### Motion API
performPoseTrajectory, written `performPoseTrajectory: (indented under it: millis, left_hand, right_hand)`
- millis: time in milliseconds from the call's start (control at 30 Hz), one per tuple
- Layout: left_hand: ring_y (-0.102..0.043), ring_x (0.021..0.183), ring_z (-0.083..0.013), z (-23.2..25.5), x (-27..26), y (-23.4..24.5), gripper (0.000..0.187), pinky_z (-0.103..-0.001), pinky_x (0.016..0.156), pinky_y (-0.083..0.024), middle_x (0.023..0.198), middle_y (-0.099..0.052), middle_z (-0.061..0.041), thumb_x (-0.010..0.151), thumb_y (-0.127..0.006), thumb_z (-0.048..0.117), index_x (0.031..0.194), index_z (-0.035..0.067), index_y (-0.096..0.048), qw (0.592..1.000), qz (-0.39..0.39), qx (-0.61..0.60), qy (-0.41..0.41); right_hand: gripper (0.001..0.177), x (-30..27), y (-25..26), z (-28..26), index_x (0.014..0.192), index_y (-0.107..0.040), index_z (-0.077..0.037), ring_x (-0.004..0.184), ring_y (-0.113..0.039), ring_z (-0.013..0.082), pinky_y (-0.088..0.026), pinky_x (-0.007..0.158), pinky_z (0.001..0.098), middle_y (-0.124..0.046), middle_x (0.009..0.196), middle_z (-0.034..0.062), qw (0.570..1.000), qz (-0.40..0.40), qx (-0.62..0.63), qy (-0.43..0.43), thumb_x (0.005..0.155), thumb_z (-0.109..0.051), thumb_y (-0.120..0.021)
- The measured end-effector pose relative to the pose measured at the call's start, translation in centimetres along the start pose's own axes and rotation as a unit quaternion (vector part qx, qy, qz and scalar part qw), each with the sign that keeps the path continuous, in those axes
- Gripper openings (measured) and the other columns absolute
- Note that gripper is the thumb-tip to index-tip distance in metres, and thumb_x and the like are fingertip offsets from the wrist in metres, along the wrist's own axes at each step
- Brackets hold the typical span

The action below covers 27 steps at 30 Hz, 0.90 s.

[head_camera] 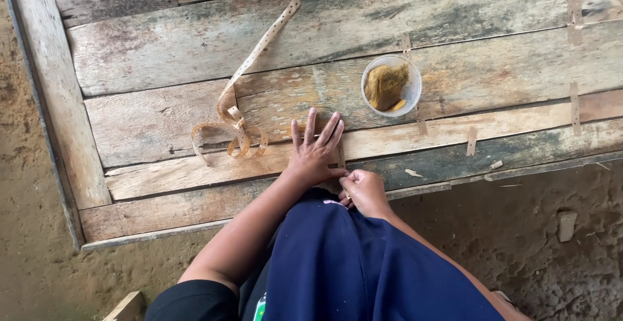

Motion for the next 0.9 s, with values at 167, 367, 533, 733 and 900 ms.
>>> performPoseTrajectory:
  millis: [167,367,533,733,900]
  left_hand:
    - [0.012,0.154,-0.047,0.1,-0.1,0.0,0.125,-0.076,0.116,0.004,0.173,-0.004,0.002,0.067,-0.074,0.076,0.164,0.021,-0.019,1.0,0.007,0.015,0.003]
    - [0.01,0.154,-0.0467,-0.3,0.3,-1.5,0.126,-0.075,0.117,0.003,0.173,-0.005,0.002,0.065,-0.076,0.072,0.165,0.021,-0.019,0.999,0.021,0.041,-0.001]
    - [0.009,0.155,-0.046,-0.6,0.5,-0.9,0.121,-0.073,0.118,-0.002,0.173,-0.004,0.001,0.069,-0.078,0.061,0.165,0.021,-0.017,1.0,0.011,0.028,-0.004]
    - [0.01,0.154,-0.0481,-0.2,0.0,0.9,0.132,-0.076,0.117,0.003,0.173,-0.005,-0.001,0.062,-0.077,0.074,0.165,0.026,-0.012,0.998,-0.05,-0.037,0.004]
    - [0.013,0.155,-0.042,-0.9,0.5,1.5,0.112,-0.076,0.115,0.007,0.173,0.002,-0.005,0.079,-0.049,0.09,0.165,0.027,-0.013,0.989,-0.007,-0.147,0.02]
  right_hand:
    - [0.021,0.2,-0.3,0.1,0.084,-0.072,0.003,0.051,-0.074,0.0225,-0.06,0.044,0.0296,-0.074,0.064,0.0185,0.997,0.01,-0.069,0.034,0.089,-0.017,-0.066]
    - [0.018,0.1,-1.3,-0.2,0.076,-0.071,-0.01,0.055,-0.073,0.0254,-0.057,0.05,0.0358,-0.07,0.055,0.0092,0.963,0.063,-0.199,0.168,0.084,-0.025,-0.07]
    - [0.022,-1.7,0.8,-7.0,0.078,-0.063,-0.019,0.066,-0.074,0.0331,-0.058,0.064,0.0468,-0.069,0.052,0.0037,0.882,0.19,-0.273,0.334,0.095,-0.034,-0.063]
    - [0.051,5.5,6.7,-8.4,0.121,-0.059,-0.013,0.109,-0.06,0.0311,-0.05,0.098,0.0507,-0.065,0.101,0.0092,0.674,0.385,-0.478,0.412,0.084,-0.034,-0.087]
    - [0.057,7.6,10.2,-9.1,0.125,-0.054,-0.015,0.114,-0.049,0.0354,-0.038,0.096,0.0534,-0.064,0.108,0.0123,0.666,0.446,-0.483,0.354,0.082,-0.029,-0.089]
Point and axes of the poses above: each hand's wrist, its own x-axis towards the middle knuckle, its own y-axis out of the back of the hand, z = x × y, the point moved 3 cm from there along x, towards the middle knuckle
